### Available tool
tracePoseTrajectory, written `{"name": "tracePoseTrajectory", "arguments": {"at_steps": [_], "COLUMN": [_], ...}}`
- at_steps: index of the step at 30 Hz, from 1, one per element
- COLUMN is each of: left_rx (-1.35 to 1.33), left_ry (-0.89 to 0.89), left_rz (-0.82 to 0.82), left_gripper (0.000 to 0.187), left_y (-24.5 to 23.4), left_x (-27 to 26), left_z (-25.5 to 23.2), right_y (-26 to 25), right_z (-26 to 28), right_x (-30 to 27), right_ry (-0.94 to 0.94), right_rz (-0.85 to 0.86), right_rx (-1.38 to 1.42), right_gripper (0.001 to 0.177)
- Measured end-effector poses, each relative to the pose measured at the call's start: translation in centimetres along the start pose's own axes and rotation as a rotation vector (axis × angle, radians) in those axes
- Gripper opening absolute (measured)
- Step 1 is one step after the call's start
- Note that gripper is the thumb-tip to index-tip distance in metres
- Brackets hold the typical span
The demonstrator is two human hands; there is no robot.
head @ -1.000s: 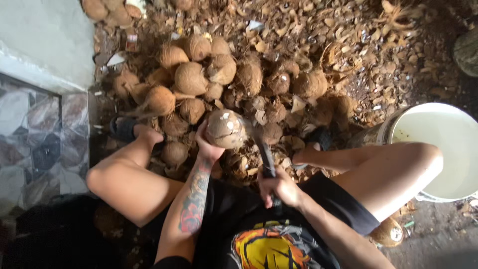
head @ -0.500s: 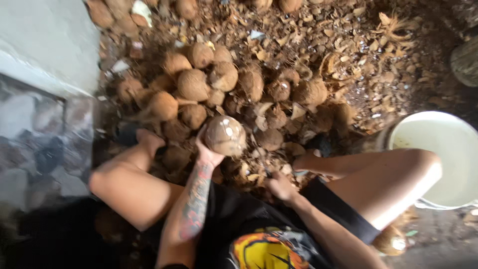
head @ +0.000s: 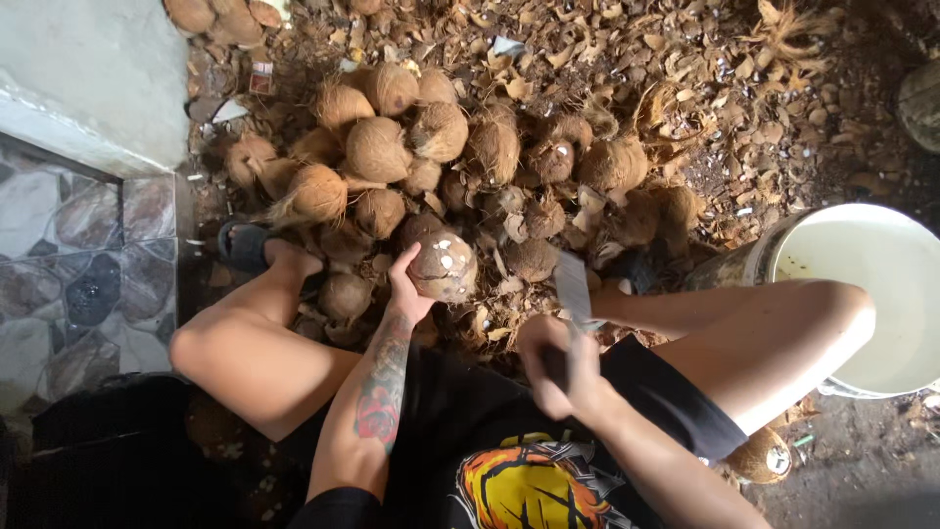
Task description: The person sits on the floor and uses a large knife to peel the husk off coconuts. They hold the coconut in one hand and strike it with the knife to remove the fibrous outer layer, then place the peeled coconut into a black bag.
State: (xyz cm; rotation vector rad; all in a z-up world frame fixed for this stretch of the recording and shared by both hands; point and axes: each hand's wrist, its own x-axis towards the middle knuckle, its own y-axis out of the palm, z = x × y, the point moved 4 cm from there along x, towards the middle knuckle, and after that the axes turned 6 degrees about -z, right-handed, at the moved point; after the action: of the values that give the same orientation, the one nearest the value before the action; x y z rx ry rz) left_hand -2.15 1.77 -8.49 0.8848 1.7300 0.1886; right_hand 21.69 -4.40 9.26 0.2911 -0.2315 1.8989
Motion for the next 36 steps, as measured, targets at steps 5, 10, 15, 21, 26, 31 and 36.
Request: {"name": "tracePoseTrajectory", "arguments": {"at_steps": [5,10,15,21,26,31,36], "left_rx": [-0.029,-0.166,0.21,-0.132,-0.002,-0.005,0.108], "left_ry": [0.087,0.087,0.041,0.084,0.132,0.003,-0.02], "left_rz": [-0.043,0.009,-0.137,-0.113,-0.15,-0.06,-0.209], "left_gripper": [0.062,0.052,0.083,0.059,0.069,0.046,0.09], "left_y": [0.5,1.9,1.3,1.2,7.2,1.7,-1.3], "left_x": [0.5,-0.9,-2.3,-0.6,-7.6,-0.9,0.9], "left_z": [-1.3,-1.8,-1.3,-1.8,-5.5,-2.5,0.8], "right_y": [0.4,0.2,1.2,1.7,-1.2,-1.1,-0.2], "right_z": [-10.1,-2.7,10.8,-7.1,-12.0,0.9,0.2], "right_x": [-3.3,-0.7,3.5,-0.3,0.6,2.8,-0.6], "right_ry": [0.688,0.628,-0.412,0.413,0.219,0.216,-0.59], "right_rz": [0.084,0.024,-0.013,0.097,-0.024,-0.102,-0.183], "right_rx": [-0.4,-0.292,-0.067,-0.415,-0.867,-0.192,-0.262], "right_gripper": [0.03,0.027,0.017,0.024,0.031,0.01,0.052]}}
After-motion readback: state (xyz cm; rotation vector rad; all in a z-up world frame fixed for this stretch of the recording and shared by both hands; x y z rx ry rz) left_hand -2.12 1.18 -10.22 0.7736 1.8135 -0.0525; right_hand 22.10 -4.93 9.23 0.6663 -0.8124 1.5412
